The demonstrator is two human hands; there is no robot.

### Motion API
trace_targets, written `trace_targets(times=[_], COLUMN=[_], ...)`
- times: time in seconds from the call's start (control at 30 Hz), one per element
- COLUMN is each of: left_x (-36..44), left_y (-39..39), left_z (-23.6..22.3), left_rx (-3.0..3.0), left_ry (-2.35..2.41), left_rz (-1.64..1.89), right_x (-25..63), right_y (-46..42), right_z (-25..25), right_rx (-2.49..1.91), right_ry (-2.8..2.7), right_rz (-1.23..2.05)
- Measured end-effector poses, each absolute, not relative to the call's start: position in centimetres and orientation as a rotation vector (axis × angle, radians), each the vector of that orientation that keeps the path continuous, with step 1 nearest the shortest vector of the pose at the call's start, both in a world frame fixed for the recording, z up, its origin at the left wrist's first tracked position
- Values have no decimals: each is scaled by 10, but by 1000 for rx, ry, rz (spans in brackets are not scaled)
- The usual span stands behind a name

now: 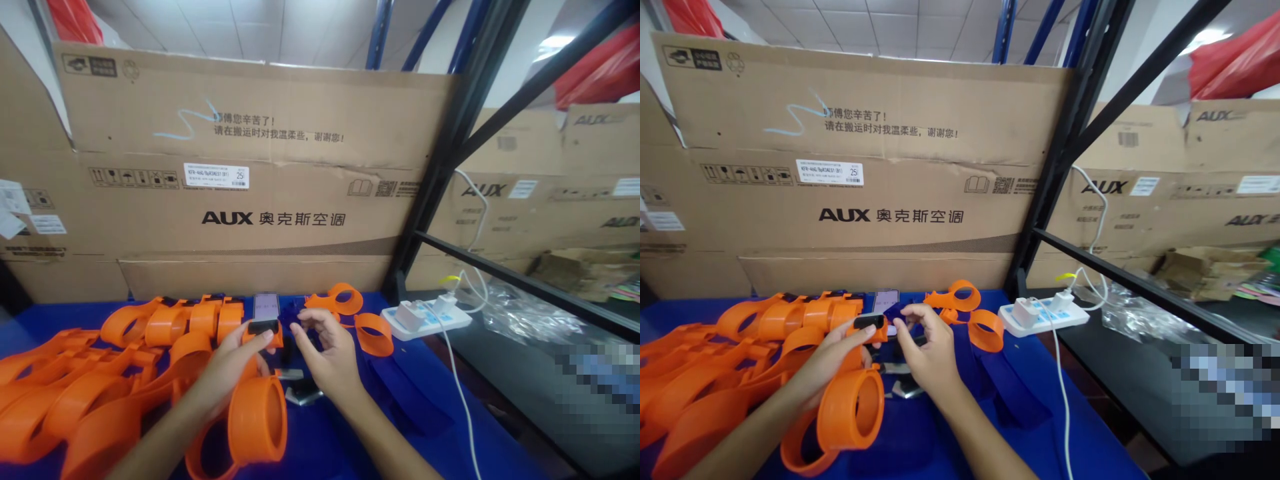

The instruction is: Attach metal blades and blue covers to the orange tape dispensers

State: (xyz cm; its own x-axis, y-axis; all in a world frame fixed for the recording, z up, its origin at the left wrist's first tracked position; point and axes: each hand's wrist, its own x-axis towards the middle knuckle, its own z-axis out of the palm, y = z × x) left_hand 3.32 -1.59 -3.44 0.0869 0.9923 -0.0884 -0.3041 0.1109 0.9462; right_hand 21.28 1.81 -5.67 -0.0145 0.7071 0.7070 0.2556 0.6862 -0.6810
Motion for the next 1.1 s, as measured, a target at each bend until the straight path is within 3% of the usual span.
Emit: trace_targets(times=[1.1], left_x=[29], left_y=[-4], left_z=[-53], left_rx=[1114], left_ry=[1017], left_rz=[1246], right_x=[215], right_y=[11], right_z=[-50], right_rx=[-770], right_ry=[-1915], right_rz=[368])
